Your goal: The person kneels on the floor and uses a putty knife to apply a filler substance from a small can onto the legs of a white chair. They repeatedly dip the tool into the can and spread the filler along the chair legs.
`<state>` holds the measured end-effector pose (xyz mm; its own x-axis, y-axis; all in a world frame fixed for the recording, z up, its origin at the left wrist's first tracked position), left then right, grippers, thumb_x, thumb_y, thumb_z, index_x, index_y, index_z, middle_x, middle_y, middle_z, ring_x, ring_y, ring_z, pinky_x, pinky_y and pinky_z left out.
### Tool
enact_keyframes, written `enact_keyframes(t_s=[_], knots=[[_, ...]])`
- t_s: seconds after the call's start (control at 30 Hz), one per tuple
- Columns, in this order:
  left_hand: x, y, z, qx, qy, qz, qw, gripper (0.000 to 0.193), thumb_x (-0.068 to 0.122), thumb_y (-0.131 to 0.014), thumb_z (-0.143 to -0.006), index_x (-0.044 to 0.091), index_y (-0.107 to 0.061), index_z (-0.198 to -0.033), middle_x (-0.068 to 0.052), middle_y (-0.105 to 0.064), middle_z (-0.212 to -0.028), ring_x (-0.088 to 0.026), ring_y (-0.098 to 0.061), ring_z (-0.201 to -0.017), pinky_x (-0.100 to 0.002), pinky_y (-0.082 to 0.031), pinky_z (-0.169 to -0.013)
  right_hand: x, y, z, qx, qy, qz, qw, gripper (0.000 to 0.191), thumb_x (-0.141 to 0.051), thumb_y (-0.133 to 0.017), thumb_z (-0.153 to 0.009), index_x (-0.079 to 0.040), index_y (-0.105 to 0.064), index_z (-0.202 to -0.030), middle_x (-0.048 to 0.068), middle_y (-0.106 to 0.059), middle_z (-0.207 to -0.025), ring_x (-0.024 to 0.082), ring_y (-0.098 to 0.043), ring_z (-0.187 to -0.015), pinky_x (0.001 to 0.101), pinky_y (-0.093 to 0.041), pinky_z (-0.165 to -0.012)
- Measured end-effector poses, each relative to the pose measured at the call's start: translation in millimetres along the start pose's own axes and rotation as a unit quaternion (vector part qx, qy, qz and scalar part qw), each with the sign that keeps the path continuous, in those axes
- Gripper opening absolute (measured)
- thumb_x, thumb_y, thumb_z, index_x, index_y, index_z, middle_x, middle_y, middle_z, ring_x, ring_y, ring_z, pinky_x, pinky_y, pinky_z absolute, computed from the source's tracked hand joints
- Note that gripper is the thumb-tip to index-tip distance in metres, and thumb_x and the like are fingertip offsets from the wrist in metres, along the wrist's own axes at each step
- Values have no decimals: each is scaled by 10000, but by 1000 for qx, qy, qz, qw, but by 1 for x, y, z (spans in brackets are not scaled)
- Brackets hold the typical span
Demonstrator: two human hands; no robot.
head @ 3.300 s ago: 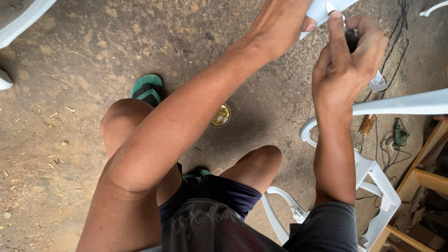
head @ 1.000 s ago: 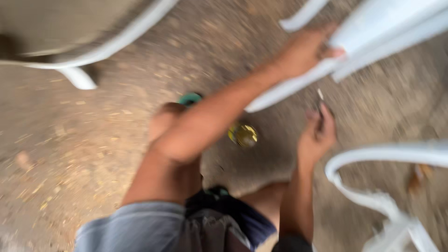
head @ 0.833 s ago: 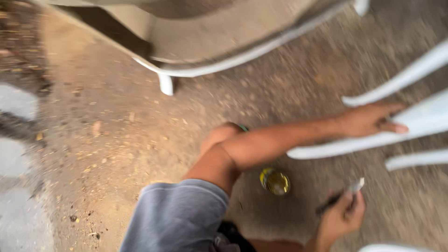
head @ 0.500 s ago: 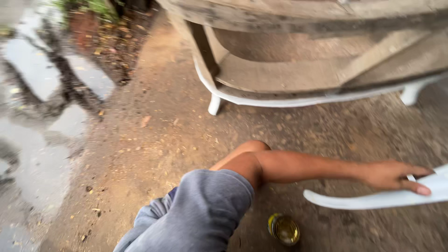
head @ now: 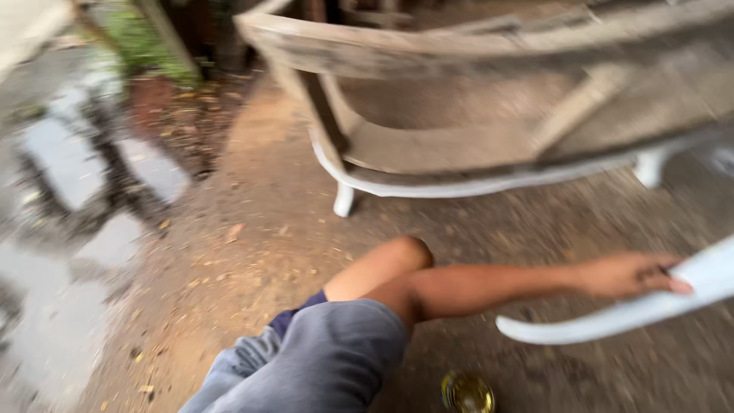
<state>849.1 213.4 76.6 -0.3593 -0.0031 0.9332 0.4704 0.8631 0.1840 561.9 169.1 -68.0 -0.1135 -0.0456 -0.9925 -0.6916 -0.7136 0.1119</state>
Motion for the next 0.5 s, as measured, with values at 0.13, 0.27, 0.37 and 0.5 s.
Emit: enact_keyframes(t_s=[0.13,0.27,0.37,0.5], knots=[[-18,-12,-14,73,-44,-38,996,838,603,-585,-945,66,-451,-1574,-201,-640,-1462,-356,-665,-1301,-496,-528,-1110,10,80,20,32,-3,0,999,256,-34,-631,-1064,76,-598,-1292,106,-641,-972,149,-637,-734,270,-548,-625],[-44,-36,-8,8,-41,61,997,742,547,-637,-1012,63,-482,-1554,-153,-696,-1416,-249,-715,-1266,-376,-617,-1088,18,96,60,70,-3,27,997,270,-21,-629,-1047,70,-603,-1300,89,-652,-997,135,-636,-753,264,-556,-654],[-54,-43,18,-23,-50,124,991,680,537,-614,-1068,73,-449,-1537,-153,-693,-1414,-232,-729,-1238,-374,-622,-1077,-6,85,77,84,-15,107,991,249,-41,-596,-1079,53,-608,-1310,103,-684,-929,135,-654,-759,263,-557,-677],[-49,-31,20,-47,-66,130,988,604,497,-596,-1079,92,-494,-1515,-135,-708,-1385,-238,-750,-1225,-393,-607,-1050,-54,47,63,118,28,134,983,218,-14,-581,-1095,40,-558,-1306,117,-707,-925,149,-691,-827,265,-552,-744]])
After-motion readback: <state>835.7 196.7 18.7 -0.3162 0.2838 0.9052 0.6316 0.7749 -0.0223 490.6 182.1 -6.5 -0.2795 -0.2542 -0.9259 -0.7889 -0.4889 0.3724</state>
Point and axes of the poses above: each hand's wrist, its own z-axis away from the middle knuckle, its own y-axis out of the back of the hand, x = y × z, the point moved 5 cm from there along -z, towards the middle knuckle
